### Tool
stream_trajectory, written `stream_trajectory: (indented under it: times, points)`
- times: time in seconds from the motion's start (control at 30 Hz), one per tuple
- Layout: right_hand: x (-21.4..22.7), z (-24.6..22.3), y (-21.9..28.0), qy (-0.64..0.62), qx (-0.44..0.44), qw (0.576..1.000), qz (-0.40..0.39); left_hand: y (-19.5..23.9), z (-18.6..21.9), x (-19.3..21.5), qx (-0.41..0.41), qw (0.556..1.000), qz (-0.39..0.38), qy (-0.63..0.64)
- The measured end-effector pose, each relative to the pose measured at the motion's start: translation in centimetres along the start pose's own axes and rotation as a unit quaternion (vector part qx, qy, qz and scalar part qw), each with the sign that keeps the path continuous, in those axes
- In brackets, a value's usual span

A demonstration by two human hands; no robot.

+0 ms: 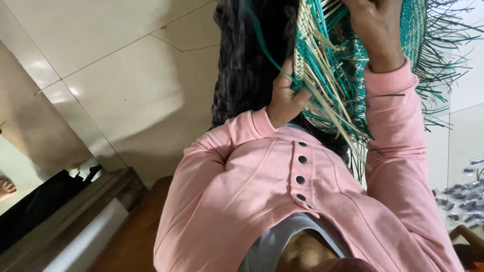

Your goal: Weaving the brim of a hat using green and natural-colored fibers

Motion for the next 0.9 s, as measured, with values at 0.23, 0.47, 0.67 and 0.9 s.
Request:
stream_trajectory:
  times: [0.23, 0.47, 0.67, 0.9]
  points:
    - [-1.1, -2.2, -1.0, -0.084, -0.019, 0.996, -0.019, -5.2, 3.9, 0.5, 0.032, 0.998, 0.053, -0.03]
    - [-1.6, -2.8, -1.2, -0.083, -0.023, 0.995, -0.042, -4.3, 2.9, 0.7, -0.04, 0.996, -0.001, -0.083]
    - [-1.2, -0.1, -0.5, -0.065, -0.027, 0.998, 0.006, -4.1, -0.2, 1.1, 0.009, 0.998, 0.062, -0.006]
    - [-1.6, -1.2, -1.0, -0.074, -0.052, 0.995, -0.037, -7.1, -4.9, 2.3, 0.07, 0.995, 0.067, -0.028]
Point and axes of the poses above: each hand's wrist, its own y-axis away from the middle knuckle, its own x-axis out of the back of the hand, z = x × y, the point moved 9 cm from there along -y, towards the middle knuckle, and after that the axes turned 14 degrees about z, right-handed, at the moved point
